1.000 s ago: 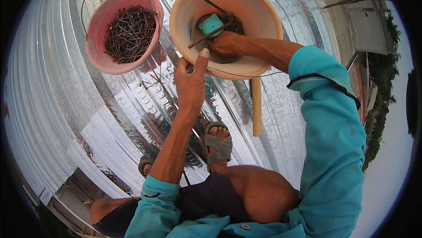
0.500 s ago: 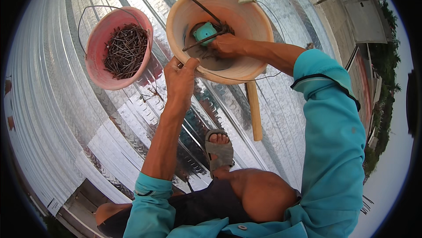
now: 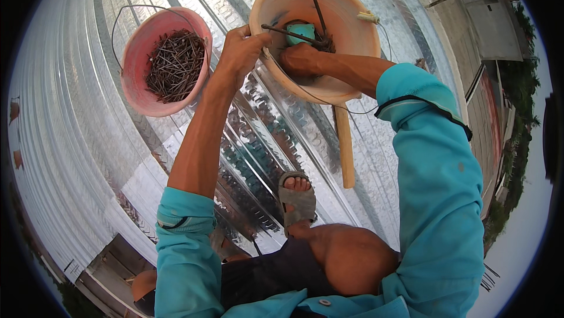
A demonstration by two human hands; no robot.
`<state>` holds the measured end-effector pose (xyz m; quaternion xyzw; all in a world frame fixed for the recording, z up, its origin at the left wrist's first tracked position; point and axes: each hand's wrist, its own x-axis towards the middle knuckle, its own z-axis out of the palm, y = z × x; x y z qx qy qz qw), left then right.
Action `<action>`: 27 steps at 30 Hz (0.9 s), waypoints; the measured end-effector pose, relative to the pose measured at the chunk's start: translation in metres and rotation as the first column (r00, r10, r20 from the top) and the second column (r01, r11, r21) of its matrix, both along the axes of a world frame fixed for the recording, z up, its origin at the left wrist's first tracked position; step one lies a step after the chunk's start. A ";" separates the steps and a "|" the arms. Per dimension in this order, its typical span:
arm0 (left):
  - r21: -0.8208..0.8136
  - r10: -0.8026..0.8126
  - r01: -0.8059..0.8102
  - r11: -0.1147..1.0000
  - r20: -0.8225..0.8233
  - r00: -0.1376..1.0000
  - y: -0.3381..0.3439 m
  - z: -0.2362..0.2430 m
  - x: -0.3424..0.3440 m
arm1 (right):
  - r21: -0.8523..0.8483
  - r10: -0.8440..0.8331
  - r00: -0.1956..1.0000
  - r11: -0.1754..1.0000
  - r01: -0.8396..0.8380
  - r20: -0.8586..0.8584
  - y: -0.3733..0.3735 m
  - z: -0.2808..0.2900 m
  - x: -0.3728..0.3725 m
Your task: The person hammers nails into a corrugated metal roof sheet using a hammer, repeatedly picking nails from a pink bucket and driving them into the sheet. The person also briefly handles a tape measure and adjusts the sheet position while working on the roof.
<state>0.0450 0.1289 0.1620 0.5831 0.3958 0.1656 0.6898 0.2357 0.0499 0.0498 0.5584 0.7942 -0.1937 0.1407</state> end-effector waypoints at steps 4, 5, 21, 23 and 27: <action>0.082 -0.036 0.043 0.996 -0.083 0.996 0.007 0.010 -0.001 | 0.088 0.008 1.000 0.996 -0.009 0.004 -0.005 0.002 0.016; 0.133 0.023 -0.007 0.991 -0.121 0.992 -0.002 0.012 -0.002 | 0.102 -0.044 0.999 0.994 0.046 -0.027 -0.007 0.004 0.019; 0.369 -0.180 0.196 0.908 -0.079 0.981 -0.035 0.055 0.031 | -0.529 -0.658 -0.053 0.552 0.645 -0.751 -0.051 0.174 0.038; 0.275 -0.231 0.228 0.934 -0.020 0.973 -0.038 0.054 0.039 | -0.517 -0.624 -0.073 0.570 0.638 -0.778 -0.053 0.181 0.030; 0.262 -0.219 0.199 0.945 0.052 0.974 -0.046 0.043 0.049 | -0.529 -0.638 -0.098 0.531 0.662 -0.763 -0.058 0.187 0.032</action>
